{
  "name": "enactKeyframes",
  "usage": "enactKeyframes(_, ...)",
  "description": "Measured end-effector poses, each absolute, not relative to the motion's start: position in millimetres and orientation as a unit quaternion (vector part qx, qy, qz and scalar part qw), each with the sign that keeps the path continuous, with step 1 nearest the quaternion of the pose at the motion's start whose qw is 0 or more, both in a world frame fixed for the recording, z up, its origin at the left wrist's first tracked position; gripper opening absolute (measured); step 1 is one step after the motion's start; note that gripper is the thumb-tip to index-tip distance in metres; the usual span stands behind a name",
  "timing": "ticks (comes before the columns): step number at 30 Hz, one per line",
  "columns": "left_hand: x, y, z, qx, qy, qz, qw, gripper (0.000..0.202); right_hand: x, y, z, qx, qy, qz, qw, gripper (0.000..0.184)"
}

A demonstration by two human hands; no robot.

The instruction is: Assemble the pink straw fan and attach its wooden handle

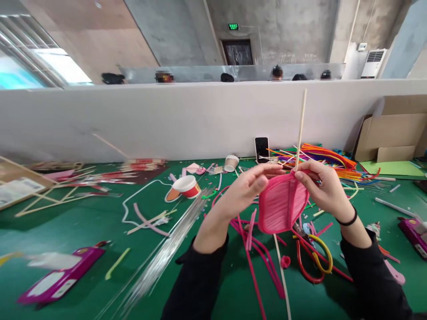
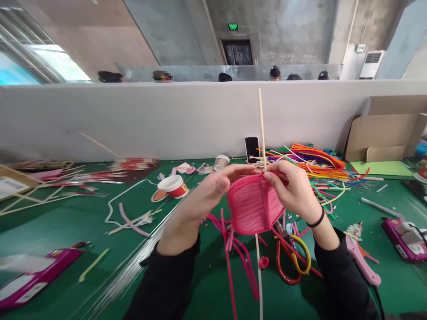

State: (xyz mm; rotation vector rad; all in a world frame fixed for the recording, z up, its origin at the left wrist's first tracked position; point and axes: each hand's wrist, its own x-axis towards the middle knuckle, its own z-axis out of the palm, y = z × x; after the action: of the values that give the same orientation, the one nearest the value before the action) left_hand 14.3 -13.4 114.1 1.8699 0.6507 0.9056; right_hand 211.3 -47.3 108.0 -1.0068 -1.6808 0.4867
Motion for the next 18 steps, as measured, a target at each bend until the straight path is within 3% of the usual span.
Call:
enactKeyframes(2,16.9,-20.2,117.6,0.787,0.306,0.371,0.386,0.052,208.8,-51.4,109.5,-0.453,-0.704,0.153,0.526,0.021)
enactKeyframes(4,21.9,-21.5,116.4,0.769,0.352,0.414,0.337,0.034,209.3,-54.8,112.2,-0.486,-0.690,0.143,0.517,0.020)
enactKeyframes(9,26.7,-5.0,107.0,0.757,0.306,0.384,0.432,0.039,230.7,-54.7,117.4,-0.452,-0.685,0.358,0.445,0.024)
enactKeyframes(12,26.1,1.6,101.2,0.738,0.273,0.366,0.497,0.049,238.6,-45.0,108.7,-0.374,-0.639,0.496,0.453,0.023)
enactKeyframes(18,40.9,1.0,80.1,0.702,0.211,0.316,0.602,0.065,217.1,-34.1,91.6,-0.269,-0.575,0.594,0.494,0.025)
